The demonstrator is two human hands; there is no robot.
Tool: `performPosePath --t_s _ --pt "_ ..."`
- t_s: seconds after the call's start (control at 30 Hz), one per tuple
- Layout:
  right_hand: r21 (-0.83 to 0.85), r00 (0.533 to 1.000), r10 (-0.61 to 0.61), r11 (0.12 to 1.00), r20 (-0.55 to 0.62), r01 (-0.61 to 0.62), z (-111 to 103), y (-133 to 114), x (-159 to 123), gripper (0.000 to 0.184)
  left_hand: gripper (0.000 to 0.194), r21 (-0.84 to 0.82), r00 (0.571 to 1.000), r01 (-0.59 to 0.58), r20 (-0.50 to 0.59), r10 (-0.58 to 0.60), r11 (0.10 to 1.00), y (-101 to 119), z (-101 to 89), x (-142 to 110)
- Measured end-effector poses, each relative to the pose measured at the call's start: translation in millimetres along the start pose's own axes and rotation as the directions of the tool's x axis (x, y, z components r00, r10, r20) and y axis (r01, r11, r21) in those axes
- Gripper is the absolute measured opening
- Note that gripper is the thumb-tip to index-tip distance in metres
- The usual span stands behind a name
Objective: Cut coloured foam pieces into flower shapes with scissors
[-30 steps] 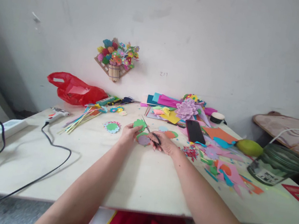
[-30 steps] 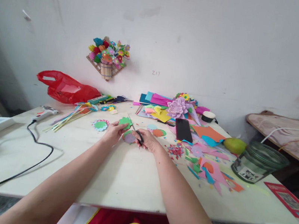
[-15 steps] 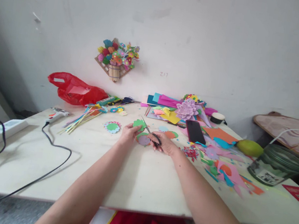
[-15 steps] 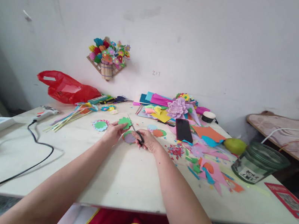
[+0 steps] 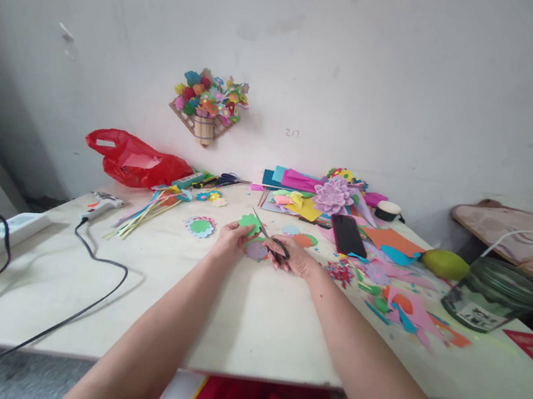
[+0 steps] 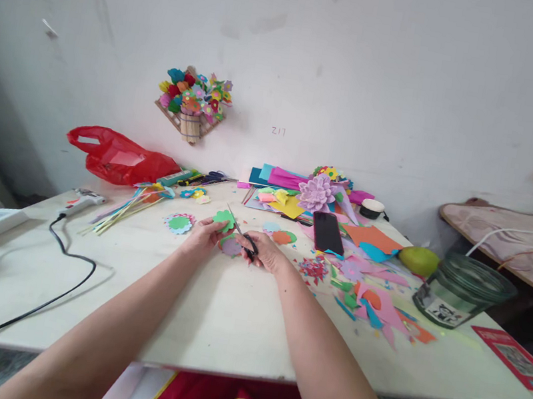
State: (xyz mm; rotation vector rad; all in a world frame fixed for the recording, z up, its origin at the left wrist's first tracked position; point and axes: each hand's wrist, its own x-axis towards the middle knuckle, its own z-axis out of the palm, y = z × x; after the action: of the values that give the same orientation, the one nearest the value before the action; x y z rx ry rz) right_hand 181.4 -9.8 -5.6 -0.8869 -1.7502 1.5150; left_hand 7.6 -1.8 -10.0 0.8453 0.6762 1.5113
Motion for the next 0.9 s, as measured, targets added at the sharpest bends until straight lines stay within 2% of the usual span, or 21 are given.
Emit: performPosePath --t_s 0.27,0.57,0.9 --pt "-0.014 1.000 -0.023 1.000 -0.010 0.023 -3.0 -0.6 -0.4 0.048 0.033 0.011 0.999 -0.037 -0.008 0.037 0.999 0.7 0.0 0.8" --pt "-0.038 1.000 -0.003 0.999 -0.022 0.002 -1.9 -2.6 -0.7 0.047 0.030 0.018 1.000 -0.027 0.004 0.027 0.999 0.1 -1.0 1.2" --pt "-0.041 1.000 -0.012 0.999 -0.023 0.011 -3.3 3.2 1.8 0.042 0.030 0.013 0.999 -0.014 -0.032 0.014 1.000 0.9 3.3 -1.8"
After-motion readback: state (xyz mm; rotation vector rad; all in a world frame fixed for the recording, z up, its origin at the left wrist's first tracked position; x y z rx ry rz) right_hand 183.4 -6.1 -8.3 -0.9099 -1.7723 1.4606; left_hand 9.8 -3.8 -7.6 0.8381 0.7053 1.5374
